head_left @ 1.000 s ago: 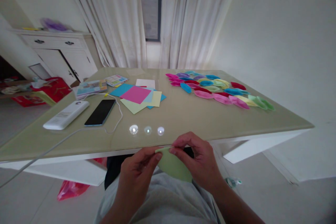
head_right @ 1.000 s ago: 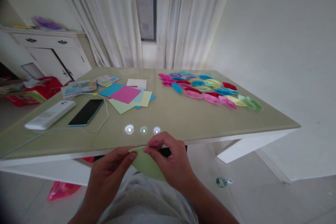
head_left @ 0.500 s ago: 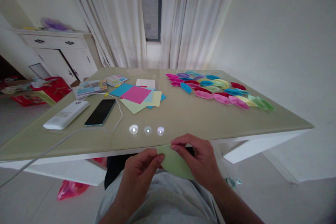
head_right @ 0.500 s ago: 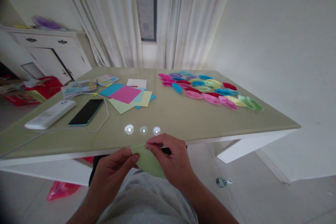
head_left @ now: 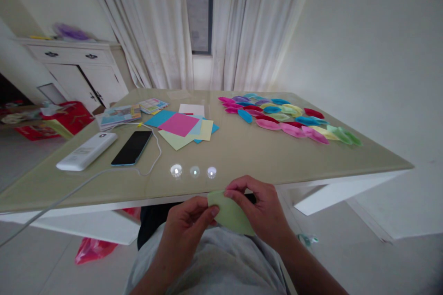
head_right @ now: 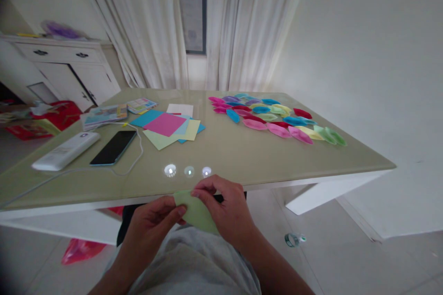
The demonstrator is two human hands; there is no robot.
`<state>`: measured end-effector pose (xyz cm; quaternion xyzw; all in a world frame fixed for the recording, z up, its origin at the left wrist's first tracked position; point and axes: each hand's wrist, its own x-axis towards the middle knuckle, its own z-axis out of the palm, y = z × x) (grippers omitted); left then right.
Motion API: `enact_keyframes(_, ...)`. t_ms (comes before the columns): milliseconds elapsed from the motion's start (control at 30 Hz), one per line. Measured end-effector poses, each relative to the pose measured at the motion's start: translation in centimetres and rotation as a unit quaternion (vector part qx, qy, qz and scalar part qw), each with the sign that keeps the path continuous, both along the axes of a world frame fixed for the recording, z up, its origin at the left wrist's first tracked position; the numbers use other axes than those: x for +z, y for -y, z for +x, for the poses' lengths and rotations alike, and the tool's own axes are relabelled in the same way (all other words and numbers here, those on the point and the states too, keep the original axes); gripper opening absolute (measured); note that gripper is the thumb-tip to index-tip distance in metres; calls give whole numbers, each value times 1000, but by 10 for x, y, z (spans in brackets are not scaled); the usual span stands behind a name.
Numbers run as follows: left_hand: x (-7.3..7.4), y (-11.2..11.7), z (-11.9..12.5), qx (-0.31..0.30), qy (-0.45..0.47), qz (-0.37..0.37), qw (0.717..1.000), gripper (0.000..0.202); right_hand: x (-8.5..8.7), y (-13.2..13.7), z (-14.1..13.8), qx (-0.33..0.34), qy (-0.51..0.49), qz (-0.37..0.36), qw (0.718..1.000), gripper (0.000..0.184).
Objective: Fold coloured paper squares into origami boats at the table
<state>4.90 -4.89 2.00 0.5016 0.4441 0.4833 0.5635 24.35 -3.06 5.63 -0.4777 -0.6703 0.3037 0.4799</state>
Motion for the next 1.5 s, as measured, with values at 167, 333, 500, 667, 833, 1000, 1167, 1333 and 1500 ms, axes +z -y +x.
enact_keyframes(167,-3,-3,-3,20,-8,26,999,20,2,1,1,38,5,9,999,12)
enact_keyframes(333,-2,-4,-4,41,-15,59,997,19,2,-1,2,45,29,22,998,7)
enact_keyframes(500,6,-3,-5,103,-50,92,989,16,3,-1,1,67,48,18,996,7)
enact_keyframes(667,9,-3,-7,97,-52,80,991,14,4,1,0,68,49,18,996,10)
enact_keyframes(833,5,-4,-7,69,-36,49,996,15,2,1,1,50,61,23,997,13)
enact_keyframes(1000,-1,-4,-4,26,-35,33,999,19,1,0,1,45,57,12,997,16)
enact_keyframes(1167,0,-4,-4,67,-38,34,996,20,3,-2,4,67,58,-21,996,12)
enact_keyframes(1333,1,-7,-9,119,-18,32,992,27,2,-3,13,50,39,-56,996,35)
enact_keyframes(1500,-2,-8,-8,112,-6,17,994,35,-12,-10,13,0,-79,-37,996,32)
